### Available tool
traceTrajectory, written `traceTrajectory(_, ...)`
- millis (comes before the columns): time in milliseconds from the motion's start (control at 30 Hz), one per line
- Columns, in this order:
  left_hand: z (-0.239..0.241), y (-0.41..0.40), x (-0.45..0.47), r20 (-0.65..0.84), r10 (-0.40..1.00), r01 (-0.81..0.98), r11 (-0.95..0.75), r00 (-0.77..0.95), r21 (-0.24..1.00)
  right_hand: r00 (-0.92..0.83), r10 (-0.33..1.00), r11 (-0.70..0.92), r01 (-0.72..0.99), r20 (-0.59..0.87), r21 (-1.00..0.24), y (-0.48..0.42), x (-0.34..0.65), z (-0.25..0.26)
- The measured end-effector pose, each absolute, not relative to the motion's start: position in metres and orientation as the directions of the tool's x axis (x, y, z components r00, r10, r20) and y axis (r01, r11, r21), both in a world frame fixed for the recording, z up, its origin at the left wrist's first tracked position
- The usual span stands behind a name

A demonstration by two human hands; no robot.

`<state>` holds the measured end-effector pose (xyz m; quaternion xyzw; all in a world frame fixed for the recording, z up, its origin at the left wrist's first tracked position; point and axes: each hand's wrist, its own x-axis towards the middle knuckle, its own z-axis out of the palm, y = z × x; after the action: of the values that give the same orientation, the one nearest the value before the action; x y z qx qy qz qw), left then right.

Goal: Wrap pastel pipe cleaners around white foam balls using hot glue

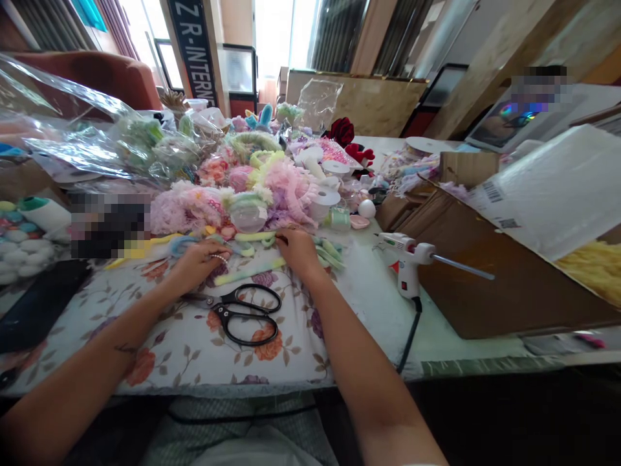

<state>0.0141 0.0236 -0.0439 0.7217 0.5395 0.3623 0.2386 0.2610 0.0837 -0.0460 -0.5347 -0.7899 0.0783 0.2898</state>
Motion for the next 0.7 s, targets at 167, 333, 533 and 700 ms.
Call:
traceTrajectory(167, -0.028, 0.010, 0.009, 0.069, 0.997, 0.218, -0.061, -0.026, 0.974, -0.186, 0.846, 0.424, 0.802, 0.499, -0.421, 0.062, 0.263, -0.033)
traceTrajectory(333, -0.015, -0.001, 0.003, -0.067, 0.998, -0.300, 0.057, -0.021, 0.952, -0.401, 0.824, 0.567, 0.591, 0.401, -0.573, 0.038, 0.255, -0.024)
traceTrajectory(533, -0.019, -0.004, 0.003, -0.116, 0.986, -0.310, 0.149, 0.121, 0.939, -0.594, 0.777, 0.600, 0.601, 0.206, -0.529, 0.036, 0.252, -0.022)
traceTrajectory(700, -0.022, -0.004, 0.004, -0.114, 0.986, -0.287, 0.144, 0.119, 0.947, -0.529, 0.841, 0.503, 0.685, 0.116, -0.527, 0.038, 0.267, -0.013)
